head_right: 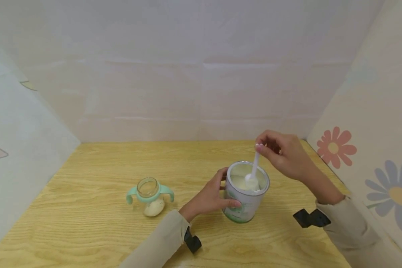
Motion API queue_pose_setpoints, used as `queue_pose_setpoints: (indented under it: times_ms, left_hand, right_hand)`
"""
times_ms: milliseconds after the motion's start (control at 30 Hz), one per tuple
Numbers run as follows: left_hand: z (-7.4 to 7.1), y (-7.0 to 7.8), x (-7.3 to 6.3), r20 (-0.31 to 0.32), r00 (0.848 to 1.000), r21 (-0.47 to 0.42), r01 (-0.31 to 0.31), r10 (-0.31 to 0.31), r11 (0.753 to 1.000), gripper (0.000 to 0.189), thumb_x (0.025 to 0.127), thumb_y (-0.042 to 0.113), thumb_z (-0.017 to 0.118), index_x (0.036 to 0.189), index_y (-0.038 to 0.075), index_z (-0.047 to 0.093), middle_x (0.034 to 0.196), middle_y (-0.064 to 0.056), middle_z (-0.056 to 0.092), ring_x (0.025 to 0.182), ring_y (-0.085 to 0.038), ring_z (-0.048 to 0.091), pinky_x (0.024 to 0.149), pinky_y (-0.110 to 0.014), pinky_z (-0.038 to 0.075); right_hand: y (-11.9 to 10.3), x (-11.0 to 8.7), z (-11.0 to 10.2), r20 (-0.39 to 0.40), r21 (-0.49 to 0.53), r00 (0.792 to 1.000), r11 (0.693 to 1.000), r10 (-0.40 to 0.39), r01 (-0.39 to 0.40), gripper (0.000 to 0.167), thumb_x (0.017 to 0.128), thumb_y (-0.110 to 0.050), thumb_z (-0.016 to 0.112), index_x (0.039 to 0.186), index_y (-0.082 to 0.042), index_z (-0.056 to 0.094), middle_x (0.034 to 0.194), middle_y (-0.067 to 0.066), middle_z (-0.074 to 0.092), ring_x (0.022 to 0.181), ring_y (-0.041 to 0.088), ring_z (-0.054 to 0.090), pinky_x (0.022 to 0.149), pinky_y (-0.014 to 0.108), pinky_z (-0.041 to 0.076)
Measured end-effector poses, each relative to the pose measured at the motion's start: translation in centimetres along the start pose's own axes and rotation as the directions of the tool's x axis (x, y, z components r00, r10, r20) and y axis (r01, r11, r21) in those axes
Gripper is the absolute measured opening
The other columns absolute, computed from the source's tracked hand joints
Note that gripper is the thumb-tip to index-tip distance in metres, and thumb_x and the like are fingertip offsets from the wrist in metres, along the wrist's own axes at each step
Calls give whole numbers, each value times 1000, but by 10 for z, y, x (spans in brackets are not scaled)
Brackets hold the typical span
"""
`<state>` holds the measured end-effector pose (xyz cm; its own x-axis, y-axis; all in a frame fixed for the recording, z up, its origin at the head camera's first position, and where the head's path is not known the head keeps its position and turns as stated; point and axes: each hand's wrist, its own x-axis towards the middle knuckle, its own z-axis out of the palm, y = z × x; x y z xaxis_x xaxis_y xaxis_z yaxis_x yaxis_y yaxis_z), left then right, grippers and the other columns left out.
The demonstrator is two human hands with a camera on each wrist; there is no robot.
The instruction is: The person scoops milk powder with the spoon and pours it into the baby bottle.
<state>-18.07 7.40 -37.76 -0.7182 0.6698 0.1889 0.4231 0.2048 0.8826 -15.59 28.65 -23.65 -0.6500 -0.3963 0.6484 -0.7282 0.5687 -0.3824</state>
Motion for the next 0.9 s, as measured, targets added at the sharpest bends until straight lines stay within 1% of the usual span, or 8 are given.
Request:
queue_pose_setpoints:
  times_ms: [100,167,333,400,567,667,767,900]
  left_hand:
    - [-1,-1,0,0,1000,14,5,-5,1000,96,78,35,78,150,22,16,143,1,35,128,-12,40,103,-31,42]
    - [-1,-1,-1,1,1000,15,6,-6,1000,96,79,35,78,150,23,15,144,-1,33,128,-13,40,103,-31,42]
    - [-3,-3,-2,2,1000,14,2,-2,1000,96,79,34,77,150,24,14,145,-1,32,127,-13,39,102,-30,42]
    - [-4,-3,-2,-6,1000,27,5,-5,1000,96,79,36,77,150,22,14,146,-1,30,129,-14,37,103,-33,41]
    - [-9,0,-5,-25,999,70,44,-42,997,95,80,38,76,150,18,14,150,-2,27,135,-20,32,106,-42,38]
    - [-13,1,-6,-31,998,89,63,-60,994,93,82,38,74,150,16,15,151,-3,27,136,-20,32,107,-41,38]
    - [-17,1,-7,-32,997,82,70,-68,994,92,83,38,74,150,16,15,150,-4,28,136,-19,32,108,-38,38]
    - [-21,-1,-9,-31,998,70,63,-61,996,91,84,37,73,151,14,16,151,-6,28,136,-20,32,108,-36,37]
  right_hand:
    - [0,2,0,1,-10,1000,1000,10,-10,10,89,4,61,83,-4,61,64,-15,50,49,-3,40,41,18,30]
    - [0,3,0,4,-12,1000,1000,11,-11,11,88,6,61,83,-4,61,64,-15,49,49,-2,40,42,18,31]
    - [0,5,1,8,-11,1000,1000,14,-14,8,90,2,61,84,-3,61,63,-14,48,48,-1,39,41,19,30]
    - [0,6,1,1,-20,1000,999,25,-24,8,91,0,61,84,-3,61,62,-15,48,48,-2,39,41,19,30]
    - [0,8,2,-17,-40,999,998,46,-47,8,90,1,61,84,-3,61,63,-16,49,48,-2,40,42,20,31]
    - [0,10,3,-14,-47,998,997,54,-55,12,88,6,61,85,-5,62,64,-16,49,48,-1,40,42,20,31]
    - [0,12,4,-18,-52,999,998,45,-45,18,85,11,61,85,-7,62,64,-16,49,48,-1,41,42,20,32]
    - [-1,13,8,-40,-55,999,998,30,-32,19,85,13,59,84,-6,62,65,-16,50,48,-2,42,44,18,34]
